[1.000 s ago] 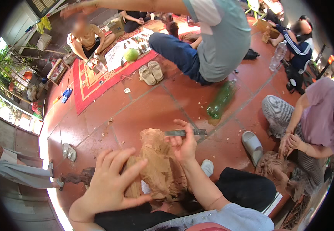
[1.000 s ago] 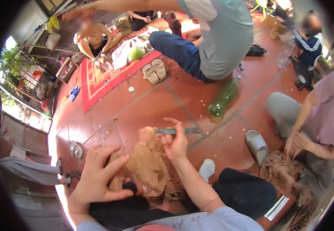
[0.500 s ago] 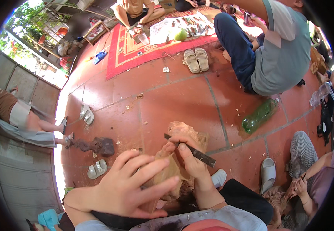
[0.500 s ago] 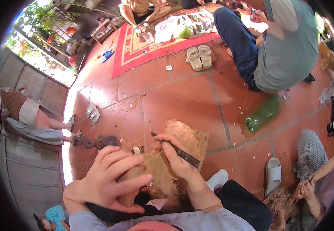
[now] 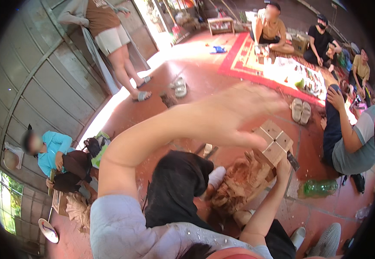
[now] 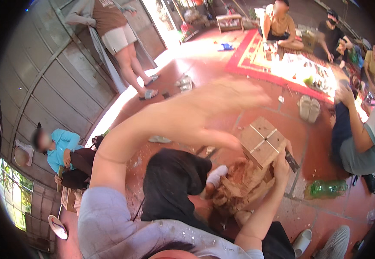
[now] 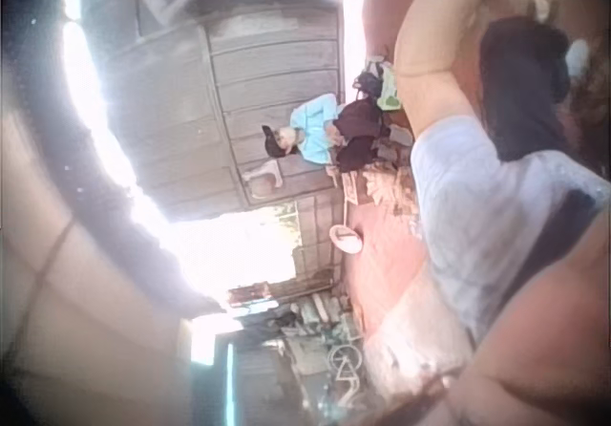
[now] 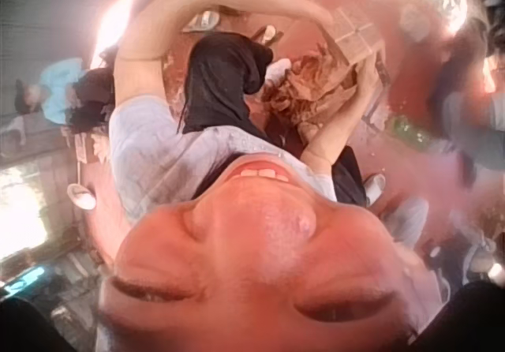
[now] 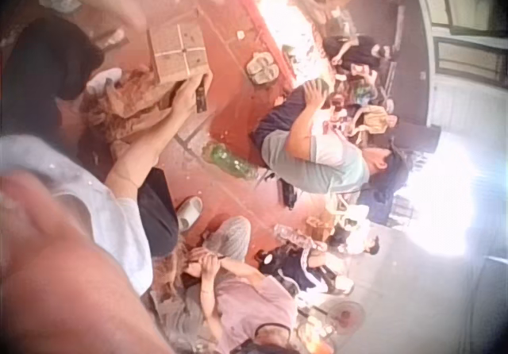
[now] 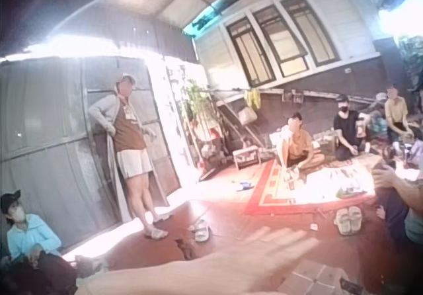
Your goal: The person sits on the floor and carves a large piece of wood using a small knife. They hold the wood with one hand and use the other to chip away at the surface, occasionally rotating the piece to work on different sides.
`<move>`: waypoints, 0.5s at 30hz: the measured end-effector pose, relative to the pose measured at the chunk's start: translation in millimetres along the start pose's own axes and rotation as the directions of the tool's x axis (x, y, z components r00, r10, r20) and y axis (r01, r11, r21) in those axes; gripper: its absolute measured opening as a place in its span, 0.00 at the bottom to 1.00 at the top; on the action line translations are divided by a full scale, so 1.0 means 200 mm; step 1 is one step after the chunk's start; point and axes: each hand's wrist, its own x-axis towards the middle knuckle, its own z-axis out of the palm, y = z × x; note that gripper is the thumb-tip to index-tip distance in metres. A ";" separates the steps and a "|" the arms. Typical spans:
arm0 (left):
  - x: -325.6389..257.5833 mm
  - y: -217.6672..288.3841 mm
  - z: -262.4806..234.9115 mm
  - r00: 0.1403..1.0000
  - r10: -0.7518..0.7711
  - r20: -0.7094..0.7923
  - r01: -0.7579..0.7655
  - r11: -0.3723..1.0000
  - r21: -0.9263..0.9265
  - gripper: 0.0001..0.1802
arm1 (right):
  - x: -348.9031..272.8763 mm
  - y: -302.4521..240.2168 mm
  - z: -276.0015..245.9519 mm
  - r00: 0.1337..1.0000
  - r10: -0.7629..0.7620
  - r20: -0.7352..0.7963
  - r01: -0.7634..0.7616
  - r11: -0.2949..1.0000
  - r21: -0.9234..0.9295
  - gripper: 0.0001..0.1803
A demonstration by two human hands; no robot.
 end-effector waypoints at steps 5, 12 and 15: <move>-0.84 -0.22 -0.69 0.577 -0.630 -0.521 0.319 0.760 -0.566 0.33 | -0.02 0.13 0.04 0.999 -0.012 -0.037 0.017 0.991 0.135 0.13; -2.89 -0.23 -1.34 -0.607 -0.376 -0.700 0.098 0.838 -0.536 0.37 | 0.02 0.14 -0.05 0.998 -0.052 -0.028 0.055 0.990 0.126 0.11; -3.49 0.15 -1.16 -0.772 -0.267 -0.578 0.099 0.847 -0.523 0.36 | 0.03 0.13 0.05 0.992 0.123 0.007 -0.121 0.963 0.242 0.11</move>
